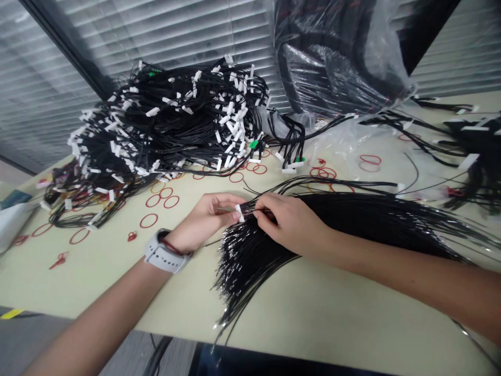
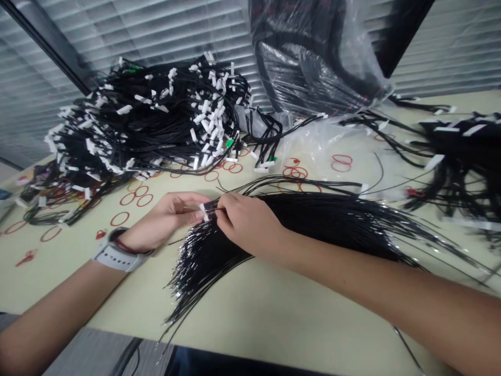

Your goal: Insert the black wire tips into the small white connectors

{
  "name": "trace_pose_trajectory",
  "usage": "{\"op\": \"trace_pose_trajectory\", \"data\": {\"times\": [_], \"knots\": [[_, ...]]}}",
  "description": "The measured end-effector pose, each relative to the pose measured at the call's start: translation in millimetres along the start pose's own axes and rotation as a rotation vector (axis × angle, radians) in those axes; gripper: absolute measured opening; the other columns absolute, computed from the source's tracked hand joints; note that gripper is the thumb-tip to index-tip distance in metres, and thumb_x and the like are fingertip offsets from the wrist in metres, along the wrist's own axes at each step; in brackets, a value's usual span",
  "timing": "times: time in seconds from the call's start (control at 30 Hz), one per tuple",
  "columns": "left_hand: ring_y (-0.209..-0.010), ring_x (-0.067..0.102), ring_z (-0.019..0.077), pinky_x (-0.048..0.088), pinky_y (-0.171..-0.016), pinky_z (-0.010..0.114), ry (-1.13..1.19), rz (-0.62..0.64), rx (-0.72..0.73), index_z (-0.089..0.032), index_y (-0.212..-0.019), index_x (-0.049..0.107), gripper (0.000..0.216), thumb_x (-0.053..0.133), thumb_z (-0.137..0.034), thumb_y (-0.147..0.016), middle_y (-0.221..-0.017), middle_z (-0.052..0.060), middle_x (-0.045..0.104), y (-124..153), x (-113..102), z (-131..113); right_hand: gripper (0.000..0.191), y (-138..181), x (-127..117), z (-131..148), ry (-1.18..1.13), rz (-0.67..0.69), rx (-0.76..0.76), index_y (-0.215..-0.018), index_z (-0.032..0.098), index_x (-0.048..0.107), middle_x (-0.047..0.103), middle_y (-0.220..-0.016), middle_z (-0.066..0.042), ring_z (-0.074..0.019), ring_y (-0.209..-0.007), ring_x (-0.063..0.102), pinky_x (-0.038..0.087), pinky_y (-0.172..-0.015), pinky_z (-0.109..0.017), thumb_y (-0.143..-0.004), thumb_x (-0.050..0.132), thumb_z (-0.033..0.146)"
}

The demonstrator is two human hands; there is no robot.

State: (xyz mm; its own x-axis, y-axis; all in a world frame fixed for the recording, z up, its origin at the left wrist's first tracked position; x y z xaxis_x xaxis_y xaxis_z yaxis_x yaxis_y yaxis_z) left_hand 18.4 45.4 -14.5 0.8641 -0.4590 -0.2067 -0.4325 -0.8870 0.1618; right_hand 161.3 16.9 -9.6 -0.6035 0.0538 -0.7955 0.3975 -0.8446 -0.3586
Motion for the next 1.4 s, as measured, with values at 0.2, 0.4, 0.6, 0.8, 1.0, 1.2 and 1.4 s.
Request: {"op": "trace_pose_trajectory", "data": {"times": [0.2, 0.4, 0.6, 0.8, 1.0, 1.2, 1.4], "knots": [[-0.076, 0.059, 0.0139, 0.045, -0.071, 0.028, 0.01, 0.017, -0.004, -0.012, -0.091, 0.063, 0.02, 0.064, -0.01, -0.071, -0.086, 0.005, 0.065, 2.7, 1.1, -2.3, 0.016, -0.7, -0.1, 2.4, -0.001, 0.023, -0.054, -0.08, 0.017, 0.053, 0.057, -0.072, 0.001, -0.0102, -0.062, 0.047, 0.03, -0.058, -0.023, -0.087, 0.04, 0.024], [-0.075, 0.059, 0.0133, 0.046, -0.073, 0.027, 0.046, 0.016, -0.013, -0.013, -0.089, 0.064, 0.019, 0.065, -0.009, -0.07, -0.084, 0.003, 0.065, 2.3, 2.4, 0.0, 0.013, -0.4, 2.4, 2.3, 0.039, 0.062, -0.09, -0.078, 0.017, 0.053, 0.057, -0.071, 0.001, -0.0101, -0.062, 0.048, 0.03, -0.057, -0.023, -0.084, 0.043, 0.021], [-0.079, 0.059, 0.0139, 0.045, -0.075, 0.027, -0.008, 0.0, 0.021, -0.013, -0.093, 0.063, 0.02, 0.065, -0.012, -0.073, -0.089, 0.005, 0.066, 3.3, 4.6, 0.4, 0.015, 0.0, 3.9, 3.8, 0.069, 0.083, -0.124, -0.083, 0.015, 0.054, 0.061, -0.079, -0.003, -0.0127, -0.069, 0.054, 0.033, -0.061, -0.024, -0.086, 0.04, 0.019], [-0.081, 0.06, 0.015, 0.046, -0.075, 0.028, 0.029, -0.016, 0.015, -0.011, -0.093, 0.063, 0.021, 0.065, -0.012, -0.072, -0.088, 0.006, 0.066, 6.3, 8.5, -0.1, 0.013, 0.2, 6.3, 6.6, 0.077, 0.08, -0.16, -0.085, 0.015, 0.054, 0.062, -0.081, -0.004, -0.0137, -0.07, 0.055, 0.035, -0.061, -0.025, -0.087, 0.041, 0.017], [-0.078, 0.061, 0.0131, 0.048, -0.075, 0.026, 0.114, 0.003, 0.039, -0.012, -0.094, 0.064, 0.022, 0.066, -0.014, -0.072, -0.088, 0.005, 0.068, 1.8, 6.4, -1.1, 0.014, -0.1, 5.3, 6.5, -0.002, 0.05, -0.129, -0.084, 0.014, 0.051, 0.059, -0.08, -0.005, -0.0145, -0.071, 0.054, 0.036, -0.063, -0.025, -0.089, 0.038, 0.018], [-0.075, 0.062, 0.0103, 0.048, -0.074, 0.023, 0.187, -0.009, 0.004, -0.013, -0.097, 0.062, 0.025, 0.066, -0.011, -0.073, -0.086, 0.003, 0.068, 1.2, 5.3, -1.6, 0.018, 0.1, 0.8, 1.7, -0.197, -0.015, -0.085, -0.106, 0.016, 0.041, 0.049, -0.066, 0.003, -0.0106, -0.058, 0.046, 0.033, -0.057, -0.022, -0.089, 0.036, 0.018], [-0.075, 0.062, 0.0098, 0.048, -0.074, 0.022, 0.279, 0.016, -0.004, -0.013, -0.098, 0.062, 0.024, 0.065, -0.011, -0.074, -0.085, 0.003, 0.068, 4.4, 10.1, -1.7, 0.014, -0.2, -4.8, 3.8, -0.289, -0.068, -0.115, -0.099, 0.017, 0.046, 0.052, -0.068, 0.003, -0.0087, -0.057, 0.045, 0.034, -0.057, -0.021, -0.088, 0.037, 0.015]]}}
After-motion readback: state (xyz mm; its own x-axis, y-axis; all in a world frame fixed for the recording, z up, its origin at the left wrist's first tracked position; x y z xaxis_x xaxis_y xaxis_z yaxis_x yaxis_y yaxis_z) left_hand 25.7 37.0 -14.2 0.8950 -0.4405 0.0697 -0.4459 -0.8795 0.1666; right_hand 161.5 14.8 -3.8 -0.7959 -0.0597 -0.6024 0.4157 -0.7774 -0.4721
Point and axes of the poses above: each hand's wrist, its own y-axis away from the middle knuckle, its own x-axis out of the palm, z = x × y, the point moved 5 cm from there along -y, towards the middle knuckle
